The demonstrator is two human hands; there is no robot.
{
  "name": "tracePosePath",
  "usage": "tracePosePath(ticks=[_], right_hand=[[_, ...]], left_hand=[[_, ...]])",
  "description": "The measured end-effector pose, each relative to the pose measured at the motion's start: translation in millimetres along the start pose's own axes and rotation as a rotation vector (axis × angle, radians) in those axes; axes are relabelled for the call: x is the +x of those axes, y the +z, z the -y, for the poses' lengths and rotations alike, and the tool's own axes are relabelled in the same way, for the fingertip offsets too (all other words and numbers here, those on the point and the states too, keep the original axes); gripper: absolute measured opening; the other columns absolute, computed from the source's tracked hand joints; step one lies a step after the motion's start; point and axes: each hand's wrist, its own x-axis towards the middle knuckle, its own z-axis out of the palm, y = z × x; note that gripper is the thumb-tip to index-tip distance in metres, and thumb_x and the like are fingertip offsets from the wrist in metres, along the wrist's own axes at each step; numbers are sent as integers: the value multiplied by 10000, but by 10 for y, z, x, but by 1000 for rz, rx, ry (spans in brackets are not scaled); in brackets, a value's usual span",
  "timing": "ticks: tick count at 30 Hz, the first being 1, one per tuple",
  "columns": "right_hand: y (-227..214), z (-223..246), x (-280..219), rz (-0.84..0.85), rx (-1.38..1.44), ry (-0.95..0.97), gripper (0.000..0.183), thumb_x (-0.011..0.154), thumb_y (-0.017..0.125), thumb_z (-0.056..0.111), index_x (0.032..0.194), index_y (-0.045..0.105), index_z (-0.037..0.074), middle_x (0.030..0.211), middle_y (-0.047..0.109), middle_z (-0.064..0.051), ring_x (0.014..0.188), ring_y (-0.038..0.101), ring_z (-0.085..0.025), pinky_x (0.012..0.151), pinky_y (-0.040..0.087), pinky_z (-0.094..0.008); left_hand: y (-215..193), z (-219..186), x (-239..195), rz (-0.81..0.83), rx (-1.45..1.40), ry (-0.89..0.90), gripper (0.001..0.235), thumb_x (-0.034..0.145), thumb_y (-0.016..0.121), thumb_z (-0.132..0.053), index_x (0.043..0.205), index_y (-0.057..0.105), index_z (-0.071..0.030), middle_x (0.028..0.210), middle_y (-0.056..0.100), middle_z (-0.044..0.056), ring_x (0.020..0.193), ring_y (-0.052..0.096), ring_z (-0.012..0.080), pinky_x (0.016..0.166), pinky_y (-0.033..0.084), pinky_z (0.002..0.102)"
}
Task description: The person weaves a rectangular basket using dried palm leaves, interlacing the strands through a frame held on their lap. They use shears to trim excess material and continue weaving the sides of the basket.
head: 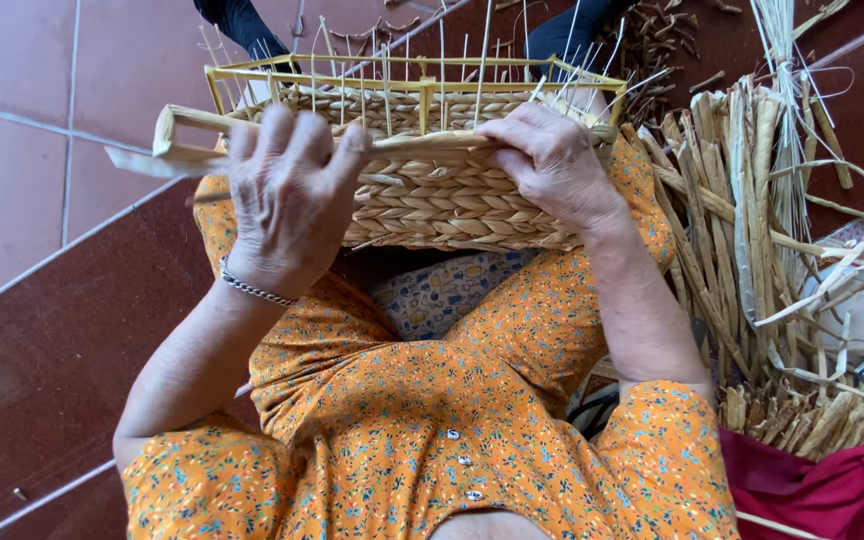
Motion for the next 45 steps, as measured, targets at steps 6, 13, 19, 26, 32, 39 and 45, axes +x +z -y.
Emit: tracePosePath(ticks=[6,13,19,26,32,39,45], right_hand=[[119,-82,-3,-66,38,164,154,983,743,36,1119,670,44,944,722,-111,834,710,-242,735,554,-366],[132,-116,-78,-78,11,162,124,1019,673,3,1131,667,56,919,711,-111,824,695,-231,717,537,-376],[188,-168,-100,-152,176,254,124,1055,658,39,1167,668,90,914,721,-45,818,699,-150,721,567,-328],[375,-179,7,-303,-33,142,134,983,784,58,1091,721,106,922,676,-95,804,676,-203,683,560,-307],[301,-97,125,-145,-107,128,110,890,830,93,969,760,123,945,761,-40,887,709,-170,779,570,-341],[287,-52,81,-55,-181,37,149,881,842,187,906,749,74,889,737,-68,827,686,-229,755,545,-369],[499,-150,47,-226,-154,197,170,973,804,160,843,730,77,770,703,-37,709,672,-177,645,525,-349]], left_hand=[[135,-546,-71,-232,-217,446,372,959,716,-135,1304,633,-22,1369,540,140,1285,496,267,1135,393,490],[1428,-685,739,461,-430,-152,168,1001,582,-149,1000,698,-28,853,676,159,721,672,287,597,553,446],[1571,-647,556,79,-777,-201,126,896,709,-201,828,737,-98,683,673,114,592,659,284,559,523,444],[1382,-713,33,-161,-723,134,132,900,725,-75,1019,671,-60,924,606,79,865,609,259,764,539,380],[1237,-538,109,-55,-498,194,380,924,739,-96,1293,657,-58,1136,561,87,1091,534,278,944,452,455],[1041,36,174,-113,-221,152,320,812,768,-239,1077,623,-133,1437,465,141,1351,419,327,1117,273,619],[1132,-98,-159,227,-309,159,133,1003,721,-142,1043,601,-102,978,630,84,995,617,271,919,492,444]])
